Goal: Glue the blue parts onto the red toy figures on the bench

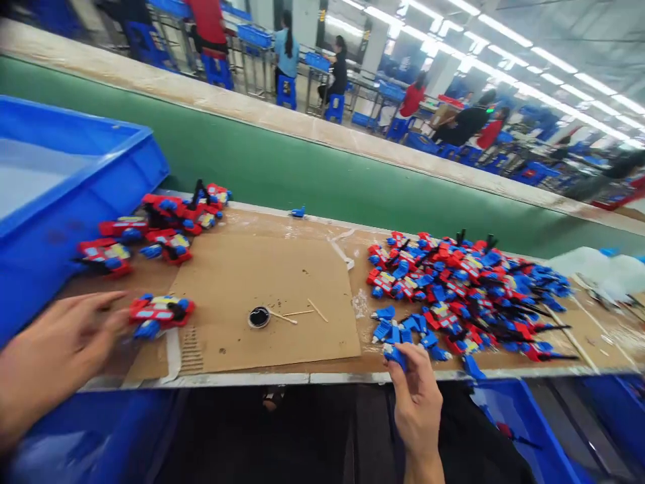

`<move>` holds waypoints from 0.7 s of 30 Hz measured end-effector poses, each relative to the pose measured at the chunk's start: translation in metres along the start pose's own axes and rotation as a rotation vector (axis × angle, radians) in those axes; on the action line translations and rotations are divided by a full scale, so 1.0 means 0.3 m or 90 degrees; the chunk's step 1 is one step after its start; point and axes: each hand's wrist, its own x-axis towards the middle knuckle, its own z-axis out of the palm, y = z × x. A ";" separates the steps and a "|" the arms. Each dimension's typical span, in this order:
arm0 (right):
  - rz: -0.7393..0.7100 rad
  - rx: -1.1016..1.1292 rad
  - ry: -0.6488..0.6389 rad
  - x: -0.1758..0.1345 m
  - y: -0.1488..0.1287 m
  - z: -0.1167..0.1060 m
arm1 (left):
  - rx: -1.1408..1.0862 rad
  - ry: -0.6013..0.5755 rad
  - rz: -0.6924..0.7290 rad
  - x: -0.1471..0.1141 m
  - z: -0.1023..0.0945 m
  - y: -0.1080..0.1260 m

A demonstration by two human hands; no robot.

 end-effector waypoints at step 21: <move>-0.473 -0.064 -0.461 0.236 -0.364 0.537 | -0.575 0.001 -0.099 -0.077 0.015 -0.001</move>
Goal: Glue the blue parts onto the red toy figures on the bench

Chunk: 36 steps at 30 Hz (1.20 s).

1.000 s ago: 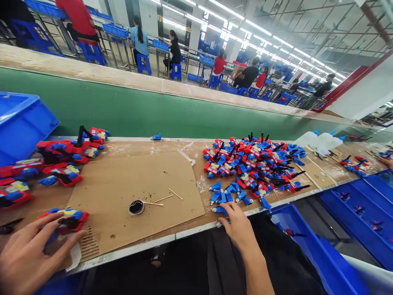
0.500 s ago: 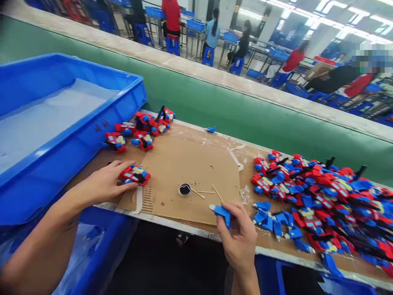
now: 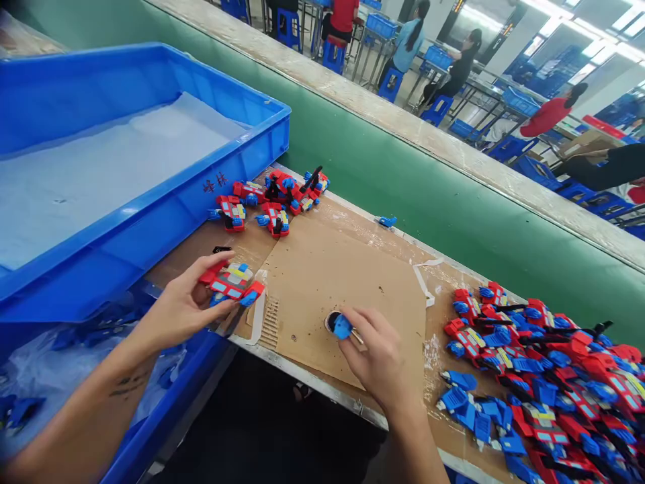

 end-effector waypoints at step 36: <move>0.207 0.353 0.165 -0.093 -0.230 0.083 | -0.594 -0.021 -0.185 -0.223 0.344 0.105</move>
